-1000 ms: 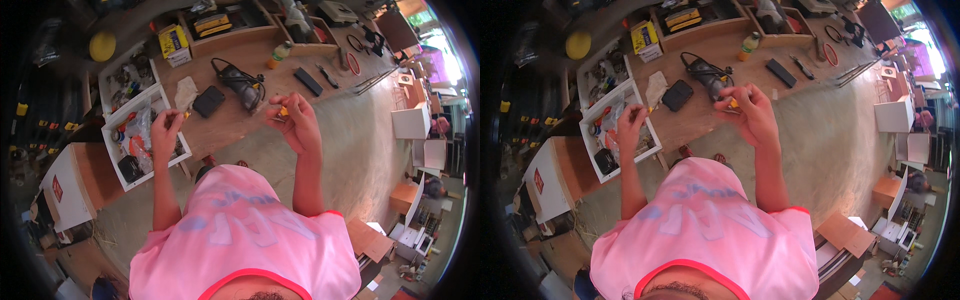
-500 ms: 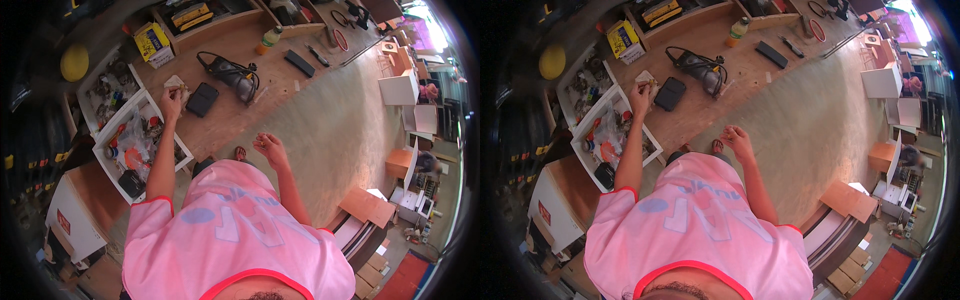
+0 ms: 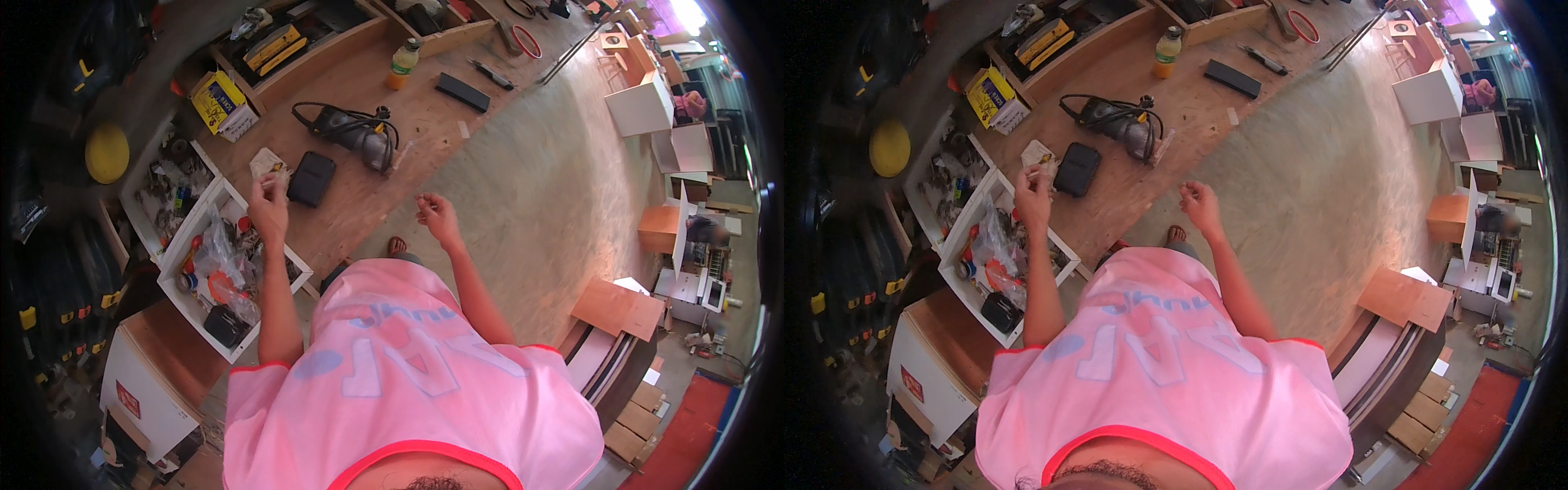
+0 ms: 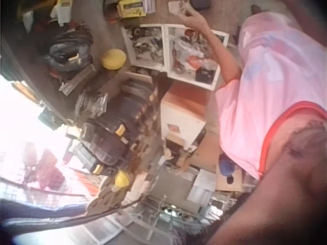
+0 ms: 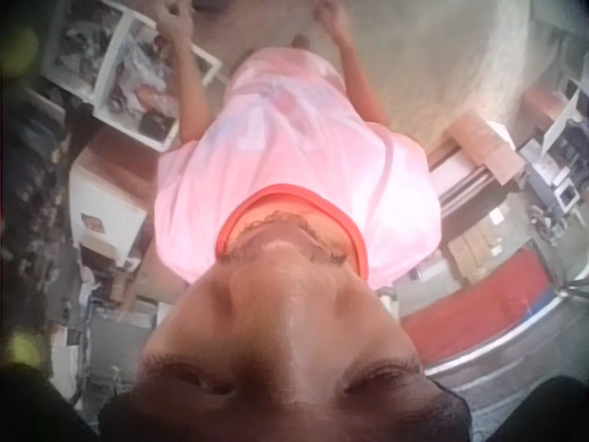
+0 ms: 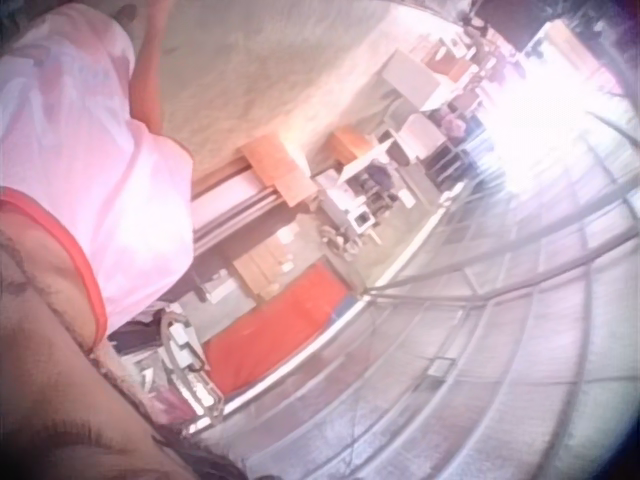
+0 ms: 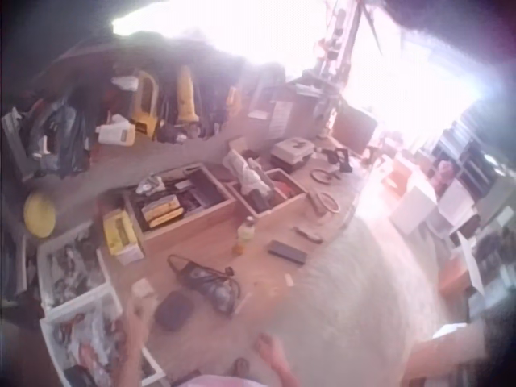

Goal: The person attaches a small wooden piece to a larger wooden structure using a drill. They then walk to a workbench, open a drawer, and retrieve a small yellow object, which they place on the bench.

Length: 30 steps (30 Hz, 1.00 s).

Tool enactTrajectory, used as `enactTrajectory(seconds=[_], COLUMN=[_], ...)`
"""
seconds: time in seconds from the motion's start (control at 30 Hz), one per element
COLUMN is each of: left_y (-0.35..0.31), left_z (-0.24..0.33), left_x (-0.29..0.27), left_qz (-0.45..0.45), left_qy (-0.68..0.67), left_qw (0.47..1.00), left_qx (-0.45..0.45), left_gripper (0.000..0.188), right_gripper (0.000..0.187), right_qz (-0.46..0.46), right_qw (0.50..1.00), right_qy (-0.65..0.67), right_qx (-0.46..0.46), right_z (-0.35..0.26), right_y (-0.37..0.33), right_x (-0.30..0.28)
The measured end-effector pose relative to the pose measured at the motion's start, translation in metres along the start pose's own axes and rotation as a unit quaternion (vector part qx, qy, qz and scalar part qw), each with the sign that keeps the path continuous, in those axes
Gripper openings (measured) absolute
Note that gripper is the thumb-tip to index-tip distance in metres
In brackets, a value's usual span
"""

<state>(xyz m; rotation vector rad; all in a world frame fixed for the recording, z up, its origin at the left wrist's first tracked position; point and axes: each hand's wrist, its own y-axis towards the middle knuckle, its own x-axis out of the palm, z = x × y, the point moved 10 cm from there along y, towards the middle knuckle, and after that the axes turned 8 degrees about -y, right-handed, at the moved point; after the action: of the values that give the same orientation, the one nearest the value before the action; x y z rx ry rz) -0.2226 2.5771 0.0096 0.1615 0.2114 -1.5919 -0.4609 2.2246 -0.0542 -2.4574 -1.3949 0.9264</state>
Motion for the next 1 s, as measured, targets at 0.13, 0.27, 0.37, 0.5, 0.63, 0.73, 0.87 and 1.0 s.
enactTrajectory(seconds=[0.13,0.27,0.37,0.5,0.63,0.73,0.87,1.0], left_y=[-0.046,-0.07,-0.068,-0.047,-0.028,-0.027,-0.029,-0.044], left_z=[0.014,0.018,0.018,0.021,0.026,0.026,0.024,0.01], left_x=[0.066,0.129,0.159,0.192,0.223,0.222,0.219,0.212], left_qz=[-0.107,-0.163,-0.118,-0.026,-0.013,0.03,0.047,0.011], left_qy=[-0.08,-0.075,-0.041,-0.053,-0.037,0.026,-0.032,-0.297], left_qw=[0.991,0.983,0.99,0.992,0.988,0.986,0.987,0.935], left_qx=[-0.027,-0.039,-0.065,-0.109,-0.147,-0.163,-0.148,-0.192], left_gripper=[0.022,0.033,0.054,0.084,0.099,0.095,0.081,0.054], right_gripper=[0.024,0.022,0.022,0.023,0.023,0.029,0.033,0.035], right_qz=[0.075,0.108,0.11,0.048,0.015,-0.002,-0.019,0.027], right_qw=[0.979,0.949,0.926,0.91,0.869,0.857,0.867,0.878], right_qy=[-0.156,-0.226,-0.262,-0.291,-0.331,-0.334,-0.311,-0.288], right_qx=[-0.104,-0.193,-0.248,-0.292,-0.367,-0.393,-0.389,-0.381], right_z=[-0.025,-0.066,-0.095,-0.114,-0.126,-0.125,-0.125,-0.128], right_y=[0.044,0.091,0.121,0.163,0.195,0.204,0.207,0.195], right_x=[-0.032,-0.05,-0.056,-0.052,-0.048,-0.049,-0.052,-0.066])
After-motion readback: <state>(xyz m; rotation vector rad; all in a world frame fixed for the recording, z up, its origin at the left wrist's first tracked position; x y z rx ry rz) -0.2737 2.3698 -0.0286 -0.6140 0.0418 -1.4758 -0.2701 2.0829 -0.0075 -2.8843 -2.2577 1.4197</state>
